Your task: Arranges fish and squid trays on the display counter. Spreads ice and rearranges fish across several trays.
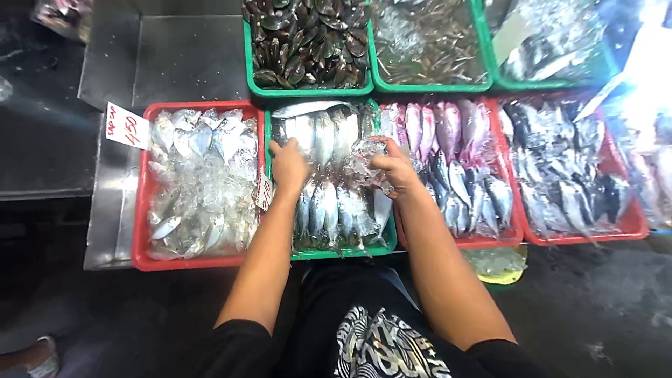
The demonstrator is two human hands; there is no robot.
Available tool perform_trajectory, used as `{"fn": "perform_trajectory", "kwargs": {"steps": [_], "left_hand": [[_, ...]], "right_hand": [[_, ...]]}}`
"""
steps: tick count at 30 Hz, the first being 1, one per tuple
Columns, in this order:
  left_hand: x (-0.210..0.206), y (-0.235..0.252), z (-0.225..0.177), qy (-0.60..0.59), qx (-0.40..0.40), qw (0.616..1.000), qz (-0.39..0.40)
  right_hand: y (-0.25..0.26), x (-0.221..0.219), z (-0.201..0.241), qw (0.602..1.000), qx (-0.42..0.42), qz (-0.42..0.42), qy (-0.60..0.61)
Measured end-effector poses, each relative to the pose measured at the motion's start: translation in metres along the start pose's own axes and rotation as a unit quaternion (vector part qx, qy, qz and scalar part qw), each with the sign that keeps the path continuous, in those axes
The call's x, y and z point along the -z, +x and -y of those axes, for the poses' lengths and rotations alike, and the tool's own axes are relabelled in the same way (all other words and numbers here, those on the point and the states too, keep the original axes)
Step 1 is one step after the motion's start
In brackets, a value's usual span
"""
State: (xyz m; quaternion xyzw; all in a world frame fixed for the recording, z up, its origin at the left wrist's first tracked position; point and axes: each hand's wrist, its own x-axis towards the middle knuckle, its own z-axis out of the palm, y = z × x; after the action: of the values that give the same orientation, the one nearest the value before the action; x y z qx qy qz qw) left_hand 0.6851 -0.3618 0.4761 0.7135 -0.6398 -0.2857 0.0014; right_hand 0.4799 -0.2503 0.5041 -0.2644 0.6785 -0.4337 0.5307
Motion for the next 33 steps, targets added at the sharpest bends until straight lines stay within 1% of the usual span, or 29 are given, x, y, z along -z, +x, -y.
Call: {"fn": "perform_trajectory", "kwargs": {"steps": [3, 5, 8, 11, 14, 17, 19, 22, 23, 25, 28, 30, 33], "left_hand": [[0.000, -0.010, -0.007, 0.000, -0.001, 1.000, -0.001], [-0.005, -0.007, -0.005, -0.008, -0.006, 1.000, -0.002], [-0.006, 0.006, 0.000, -0.051, -0.022, 0.998, -0.021], [-0.005, 0.009, 0.003, -0.103, -0.023, 0.994, -0.027], [-0.003, 0.008, 0.005, -0.150, -0.030, 0.987, -0.041], [-0.005, 0.001, 0.001, -0.200, 0.004, 0.979, -0.029], [-0.009, -0.008, -0.011, -0.215, 0.026, 0.976, -0.022], [-0.023, -0.018, -0.036, -0.120, 0.060, 0.990, -0.049], [-0.029, -0.017, -0.041, -0.080, 0.062, 0.993, -0.062], [-0.037, -0.015, -0.043, -0.054, 0.050, 0.994, -0.085], [-0.036, -0.014, -0.041, -0.088, 0.037, 0.993, -0.073], [-0.033, -0.014, -0.034, -0.114, 0.031, 0.990, -0.080], [-0.030, -0.007, -0.026, -0.188, 0.042, 0.978, -0.082]], "right_hand": [[-0.018, 0.011, 0.006, 0.999, 0.022, -0.002, 0.024], [-0.030, 0.013, 0.008, 0.997, 0.032, 0.013, 0.062], [-0.045, 0.019, 0.008, 0.989, 0.050, 0.065, 0.123], [-0.064, 0.032, 0.000, 0.974, 0.071, 0.117, 0.181], [-0.081, 0.052, -0.009, 0.964, 0.081, 0.141, 0.209], [-0.096, 0.077, -0.019, 0.960, 0.102, 0.142, 0.220], [-0.107, 0.090, -0.027, 0.958, 0.099, 0.132, 0.234], [-0.118, 0.104, -0.041, 0.957, 0.092, 0.118, 0.247], [-0.120, 0.106, -0.047, 0.956, 0.092, 0.113, 0.253], [-0.123, 0.109, -0.056, 0.952, 0.089, 0.099, 0.274], [-0.125, 0.115, -0.065, 0.949, 0.086, 0.088, 0.289], [-0.126, 0.118, -0.068, 0.951, 0.084, 0.086, 0.284], [-0.126, 0.124, -0.065, 0.952, 0.085, 0.079, 0.283]]}}
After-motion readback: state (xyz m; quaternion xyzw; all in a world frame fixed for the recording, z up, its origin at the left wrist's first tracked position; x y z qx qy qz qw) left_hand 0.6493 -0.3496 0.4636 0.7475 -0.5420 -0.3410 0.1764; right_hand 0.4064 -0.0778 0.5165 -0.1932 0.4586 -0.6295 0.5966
